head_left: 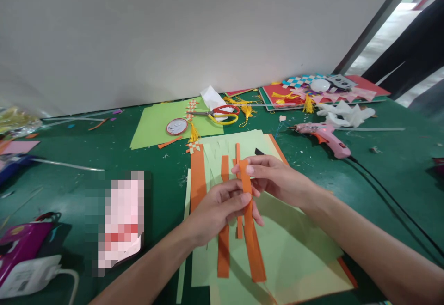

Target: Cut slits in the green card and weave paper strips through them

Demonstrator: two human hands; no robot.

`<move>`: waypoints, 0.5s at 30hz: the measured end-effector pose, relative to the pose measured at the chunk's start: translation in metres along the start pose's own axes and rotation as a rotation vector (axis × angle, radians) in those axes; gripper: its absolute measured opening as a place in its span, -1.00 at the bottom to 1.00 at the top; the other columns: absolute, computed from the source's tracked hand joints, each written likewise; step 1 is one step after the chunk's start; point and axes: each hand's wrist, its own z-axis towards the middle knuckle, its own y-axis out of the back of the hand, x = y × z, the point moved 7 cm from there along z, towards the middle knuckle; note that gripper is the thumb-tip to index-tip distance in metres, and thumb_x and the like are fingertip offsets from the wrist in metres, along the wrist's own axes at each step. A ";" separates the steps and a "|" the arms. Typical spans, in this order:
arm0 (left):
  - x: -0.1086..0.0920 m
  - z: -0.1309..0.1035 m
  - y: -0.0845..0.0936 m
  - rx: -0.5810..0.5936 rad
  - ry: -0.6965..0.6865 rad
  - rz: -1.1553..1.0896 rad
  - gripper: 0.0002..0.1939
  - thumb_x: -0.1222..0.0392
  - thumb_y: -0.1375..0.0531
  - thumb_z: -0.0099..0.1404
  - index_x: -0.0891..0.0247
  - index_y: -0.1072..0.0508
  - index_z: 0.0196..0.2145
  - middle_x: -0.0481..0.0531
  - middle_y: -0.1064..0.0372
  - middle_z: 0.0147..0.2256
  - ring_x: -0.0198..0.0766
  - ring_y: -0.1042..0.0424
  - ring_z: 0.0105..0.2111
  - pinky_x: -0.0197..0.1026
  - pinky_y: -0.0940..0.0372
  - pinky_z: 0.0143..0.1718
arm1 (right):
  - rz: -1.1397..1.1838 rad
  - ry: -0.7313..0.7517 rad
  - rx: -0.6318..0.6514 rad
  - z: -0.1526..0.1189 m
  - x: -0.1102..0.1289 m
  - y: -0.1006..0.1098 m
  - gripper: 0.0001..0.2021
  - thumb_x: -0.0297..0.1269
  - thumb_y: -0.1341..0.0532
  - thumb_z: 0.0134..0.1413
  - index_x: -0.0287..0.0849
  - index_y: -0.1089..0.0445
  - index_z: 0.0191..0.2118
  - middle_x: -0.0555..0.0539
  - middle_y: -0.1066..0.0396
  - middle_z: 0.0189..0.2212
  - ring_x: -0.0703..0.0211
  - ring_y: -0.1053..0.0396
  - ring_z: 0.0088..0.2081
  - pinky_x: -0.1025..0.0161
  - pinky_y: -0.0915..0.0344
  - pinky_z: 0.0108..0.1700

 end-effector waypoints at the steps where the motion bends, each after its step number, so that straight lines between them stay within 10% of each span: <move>1: 0.002 0.000 0.000 0.009 0.012 0.003 -0.85 0.12 -0.21 0.38 0.26 -0.47 -0.21 -0.02 -0.51 -0.45 -0.32 -0.54 -0.39 -0.27 -0.32 -0.20 | 0.016 0.005 -0.015 0.000 0.001 0.001 -0.69 -0.11 -0.36 0.05 -0.20 -0.56 -0.15 0.02 -0.38 -0.50 0.34 -0.22 -0.54 0.33 -0.20 -0.43; 15: 0.009 0.000 0.001 -0.012 0.101 0.070 -0.73 0.01 -0.18 0.38 0.29 -0.43 -0.16 0.00 -0.47 -0.43 -0.30 -0.54 -0.44 -0.28 -0.34 -0.33 | 0.079 0.091 -0.147 0.005 0.003 0.016 -0.74 -0.10 -0.36 0.02 -0.17 -0.57 -0.23 -0.03 -0.44 -0.36 0.33 -0.28 -0.46 0.32 -0.19 -0.43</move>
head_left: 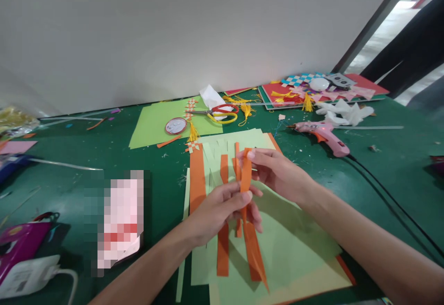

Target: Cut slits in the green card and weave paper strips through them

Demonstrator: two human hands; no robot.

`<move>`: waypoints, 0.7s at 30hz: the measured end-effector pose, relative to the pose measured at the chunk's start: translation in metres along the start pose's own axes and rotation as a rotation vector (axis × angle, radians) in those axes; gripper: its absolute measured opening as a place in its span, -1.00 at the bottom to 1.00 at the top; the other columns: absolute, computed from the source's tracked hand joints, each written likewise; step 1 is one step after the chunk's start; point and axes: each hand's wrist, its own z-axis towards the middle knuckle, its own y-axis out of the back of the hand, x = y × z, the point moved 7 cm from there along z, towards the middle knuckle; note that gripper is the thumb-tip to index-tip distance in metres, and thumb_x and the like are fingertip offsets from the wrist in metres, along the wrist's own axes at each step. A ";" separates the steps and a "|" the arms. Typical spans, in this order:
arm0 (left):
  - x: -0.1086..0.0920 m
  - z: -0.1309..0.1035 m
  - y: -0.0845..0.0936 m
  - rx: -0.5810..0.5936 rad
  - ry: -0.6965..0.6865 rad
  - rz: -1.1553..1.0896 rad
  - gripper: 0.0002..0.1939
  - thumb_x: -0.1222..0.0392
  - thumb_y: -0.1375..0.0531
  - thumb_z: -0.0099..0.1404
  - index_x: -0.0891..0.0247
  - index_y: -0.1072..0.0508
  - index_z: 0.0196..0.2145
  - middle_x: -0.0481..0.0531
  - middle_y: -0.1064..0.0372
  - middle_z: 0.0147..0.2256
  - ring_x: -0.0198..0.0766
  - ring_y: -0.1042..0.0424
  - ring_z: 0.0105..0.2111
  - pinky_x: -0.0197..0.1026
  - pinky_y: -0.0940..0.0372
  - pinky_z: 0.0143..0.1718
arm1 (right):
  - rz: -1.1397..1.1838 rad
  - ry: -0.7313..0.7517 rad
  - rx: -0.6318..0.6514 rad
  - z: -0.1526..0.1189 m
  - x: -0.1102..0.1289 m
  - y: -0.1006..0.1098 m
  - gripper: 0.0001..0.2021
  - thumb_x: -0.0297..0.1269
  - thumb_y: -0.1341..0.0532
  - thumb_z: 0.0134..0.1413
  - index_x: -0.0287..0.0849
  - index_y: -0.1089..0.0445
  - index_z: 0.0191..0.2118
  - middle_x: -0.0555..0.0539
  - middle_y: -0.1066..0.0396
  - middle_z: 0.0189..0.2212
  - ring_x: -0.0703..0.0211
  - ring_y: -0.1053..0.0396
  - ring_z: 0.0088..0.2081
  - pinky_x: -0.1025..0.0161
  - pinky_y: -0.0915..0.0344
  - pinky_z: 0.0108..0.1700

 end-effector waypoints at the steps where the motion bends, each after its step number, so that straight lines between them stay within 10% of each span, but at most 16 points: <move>1: -0.002 0.000 0.002 -0.029 -0.025 -0.001 -0.73 0.01 -0.20 0.36 0.29 -0.42 -0.15 -0.01 -0.47 -0.43 -0.30 -0.54 -0.45 -0.27 -0.35 -0.32 | -0.016 -0.007 0.016 -0.001 -0.001 -0.003 -0.74 -0.11 -0.36 0.04 -0.17 -0.57 -0.22 -0.02 -0.43 -0.38 0.34 -0.26 -0.49 0.31 -0.19 -0.44; 11: -0.009 -0.001 0.010 -0.241 -0.072 0.186 -0.72 0.00 -0.21 0.32 0.28 -0.32 -0.34 -0.11 -0.39 -0.55 -0.36 -0.42 -0.70 -0.34 -0.27 -0.64 | -0.119 -0.003 -0.037 -0.002 -0.007 -0.012 -0.79 -0.15 -0.39 -0.02 -0.19 -0.54 -0.34 0.04 -0.34 -0.54 0.32 -0.21 -0.50 0.30 -0.19 -0.38; 21: -0.012 -0.002 0.009 -0.294 -0.142 0.337 -0.77 0.04 -0.17 0.37 0.28 -0.34 -0.27 -0.12 -0.38 -0.54 -0.36 -0.45 -0.63 -0.30 -0.30 -0.53 | -0.045 -0.008 0.072 -0.007 -0.016 -0.024 -0.82 -0.17 -0.33 0.05 -0.13 -0.42 -0.46 0.11 -0.31 -0.58 0.28 -0.33 -0.63 0.26 -0.24 -0.48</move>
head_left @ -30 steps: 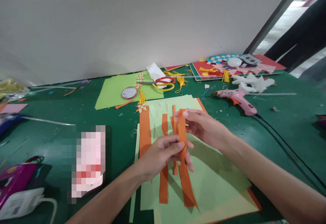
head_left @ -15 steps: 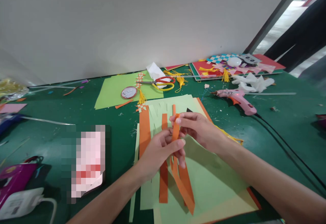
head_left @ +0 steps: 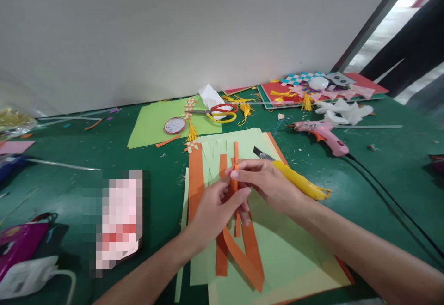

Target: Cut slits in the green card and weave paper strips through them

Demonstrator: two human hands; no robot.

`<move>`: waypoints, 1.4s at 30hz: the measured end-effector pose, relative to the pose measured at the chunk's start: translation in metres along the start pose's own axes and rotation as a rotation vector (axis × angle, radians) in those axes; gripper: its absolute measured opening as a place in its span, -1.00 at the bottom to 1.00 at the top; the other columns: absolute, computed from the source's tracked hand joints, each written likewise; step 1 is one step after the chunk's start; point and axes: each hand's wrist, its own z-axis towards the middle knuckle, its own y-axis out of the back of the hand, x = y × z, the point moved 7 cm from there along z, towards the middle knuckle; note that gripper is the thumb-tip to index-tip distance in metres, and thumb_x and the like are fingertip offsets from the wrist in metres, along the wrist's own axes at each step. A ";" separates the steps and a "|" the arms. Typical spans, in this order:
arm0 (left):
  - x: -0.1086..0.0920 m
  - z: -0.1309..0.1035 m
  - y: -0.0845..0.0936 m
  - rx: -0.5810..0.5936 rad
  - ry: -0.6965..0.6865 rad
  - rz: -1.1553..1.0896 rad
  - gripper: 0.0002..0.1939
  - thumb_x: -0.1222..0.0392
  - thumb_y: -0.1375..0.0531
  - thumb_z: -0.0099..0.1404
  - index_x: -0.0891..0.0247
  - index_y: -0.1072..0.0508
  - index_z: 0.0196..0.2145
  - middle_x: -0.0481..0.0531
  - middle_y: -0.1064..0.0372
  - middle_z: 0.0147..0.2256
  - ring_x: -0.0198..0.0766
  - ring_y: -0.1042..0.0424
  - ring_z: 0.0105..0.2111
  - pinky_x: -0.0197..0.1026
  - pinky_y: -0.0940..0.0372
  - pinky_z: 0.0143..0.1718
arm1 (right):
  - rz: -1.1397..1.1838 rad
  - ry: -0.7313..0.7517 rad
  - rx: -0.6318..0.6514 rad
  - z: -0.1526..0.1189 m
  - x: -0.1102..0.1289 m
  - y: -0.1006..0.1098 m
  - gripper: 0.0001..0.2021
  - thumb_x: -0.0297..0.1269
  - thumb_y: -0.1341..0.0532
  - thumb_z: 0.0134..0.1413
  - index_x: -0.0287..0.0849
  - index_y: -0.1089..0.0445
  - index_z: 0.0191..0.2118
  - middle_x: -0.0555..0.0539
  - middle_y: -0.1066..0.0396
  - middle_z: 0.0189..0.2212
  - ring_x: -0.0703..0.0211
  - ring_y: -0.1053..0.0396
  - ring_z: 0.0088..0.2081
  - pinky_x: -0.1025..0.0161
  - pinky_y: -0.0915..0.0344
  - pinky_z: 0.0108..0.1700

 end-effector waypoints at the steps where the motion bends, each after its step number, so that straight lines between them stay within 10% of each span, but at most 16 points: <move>1: 0.001 0.000 0.000 -0.001 0.000 0.015 -0.75 0.02 -0.15 0.38 0.28 -0.33 -0.31 -0.10 -0.39 -0.54 -0.35 -0.45 -0.63 -0.31 -0.28 -0.54 | 0.004 -0.001 0.013 0.000 -0.002 -0.001 -0.83 -0.16 -0.33 0.05 -0.12 -0.43 -0.43 0.11 -0.31 -0.59 0.25 -0.35 -0.65 0.24 -0.25 -0.51; 24: 0.003 -0.001 -0.001 -0.003 -0.002 0.025 -0.69 0.00 -0.08 0.40 0.27 -0.34 -0.39 -0.04 -0.41 -0.54 -0.32 -0.46 -0.60 -0.35 -0.26 -0.63 | -0.256 0.103 -0.109 0.001 0.013 0.008 -0.81 -0.18 -0.36 0.00 -0.16 -0.48 -0.51 0.04 -0.34 -0.48 0.35 -0.20 -0.51 0.31 -0.16 -0.47; 42: 0.000 -0.004 0.000 -0.046 -0.074 0.130 -0.59 0.01 -0.05 0.43 0.31 -0.40 -0.49 0.00 -0.42 -0.53 -0.34 -0.46 -0.56 -0.34 -0.31 -0.50 | -0.046 0.040 0.096 0.000 0.000 -0.006 -0.72 -0.17 -0.32 0.08 -0.17 -0.34 -0.54 0.07 -0.32 -0.70 0.15 -0.38 -0.69 0.29 -0.16 -0.66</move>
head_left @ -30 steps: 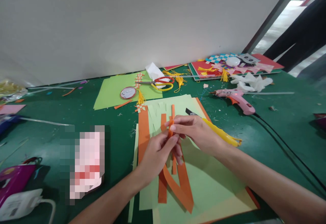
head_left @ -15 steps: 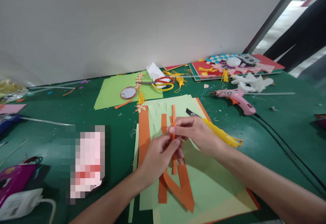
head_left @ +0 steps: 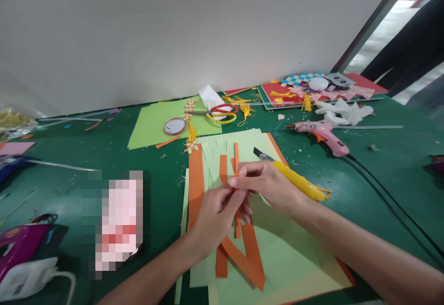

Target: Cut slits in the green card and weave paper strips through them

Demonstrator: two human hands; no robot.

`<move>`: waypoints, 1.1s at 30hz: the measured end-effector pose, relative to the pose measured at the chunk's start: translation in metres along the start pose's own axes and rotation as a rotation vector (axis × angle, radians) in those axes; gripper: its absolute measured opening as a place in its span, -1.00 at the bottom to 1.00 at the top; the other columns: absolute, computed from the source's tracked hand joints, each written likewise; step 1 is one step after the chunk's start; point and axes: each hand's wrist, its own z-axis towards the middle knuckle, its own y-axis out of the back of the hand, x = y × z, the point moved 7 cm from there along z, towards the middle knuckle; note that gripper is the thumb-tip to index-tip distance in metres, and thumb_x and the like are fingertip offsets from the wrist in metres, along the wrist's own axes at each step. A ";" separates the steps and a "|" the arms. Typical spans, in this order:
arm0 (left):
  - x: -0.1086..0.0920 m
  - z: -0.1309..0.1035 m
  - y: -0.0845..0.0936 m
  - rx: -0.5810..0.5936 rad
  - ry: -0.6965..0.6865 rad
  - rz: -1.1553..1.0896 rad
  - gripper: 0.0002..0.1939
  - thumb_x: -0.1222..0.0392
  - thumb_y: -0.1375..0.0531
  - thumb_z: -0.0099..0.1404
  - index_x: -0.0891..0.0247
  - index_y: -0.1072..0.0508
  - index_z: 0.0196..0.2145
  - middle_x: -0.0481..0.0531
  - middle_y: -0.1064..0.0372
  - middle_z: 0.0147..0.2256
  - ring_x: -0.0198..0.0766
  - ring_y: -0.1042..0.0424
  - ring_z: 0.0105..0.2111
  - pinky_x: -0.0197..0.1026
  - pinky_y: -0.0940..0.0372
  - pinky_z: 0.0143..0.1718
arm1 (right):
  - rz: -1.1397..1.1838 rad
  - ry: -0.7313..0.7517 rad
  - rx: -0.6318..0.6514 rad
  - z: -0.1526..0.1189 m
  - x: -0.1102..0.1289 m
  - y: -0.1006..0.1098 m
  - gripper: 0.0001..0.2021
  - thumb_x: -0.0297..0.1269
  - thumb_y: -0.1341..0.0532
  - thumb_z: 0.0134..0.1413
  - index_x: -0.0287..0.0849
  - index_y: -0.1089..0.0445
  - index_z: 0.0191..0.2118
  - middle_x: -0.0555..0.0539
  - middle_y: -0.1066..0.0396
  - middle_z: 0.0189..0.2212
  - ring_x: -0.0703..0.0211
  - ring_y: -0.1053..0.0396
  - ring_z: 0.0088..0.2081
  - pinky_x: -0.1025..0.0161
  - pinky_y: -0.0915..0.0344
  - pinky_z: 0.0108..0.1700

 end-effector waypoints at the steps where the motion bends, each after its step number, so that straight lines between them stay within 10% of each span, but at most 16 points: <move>1: 0.000 0.000 0.000 0.000 -0.001 -0.002 -0.58 0.00 -0.05 0.43 0.31 -0.40 -0.49 0.00 -0.42 -0.53 -0.34 -0.46 -0.56 -0.34 -0.31 -0.49 | -0.011 0.003 -0.004 0.000 0.001 0.000 -0.73 -0.18 -0.31 0.09 -0.17 -0.35 -0.54 0.07 -0.32 -0.70 0.15 -0.39 -0.68 0.29 -0.17 -0.65; 33: 0.002 -0.001 0.000 0.010 0.031 -0.059 -0.64 0.03 -0.03 0.45 0.28 -0.37 -0.43 -0.03 -0.41 -0.55 -0.35 -0.43 -0.57 -0.33 -0.33 -0.48 | -0.138 0.068 -0.126 -0.002 0.012 0.009 -0.73 -0.15 -0.32 0.07 -0.18 -0.36 -0.52 0.08 -0.31 -0.69 0.30 -0.29 -0.63 0.31 -0.20 -0.53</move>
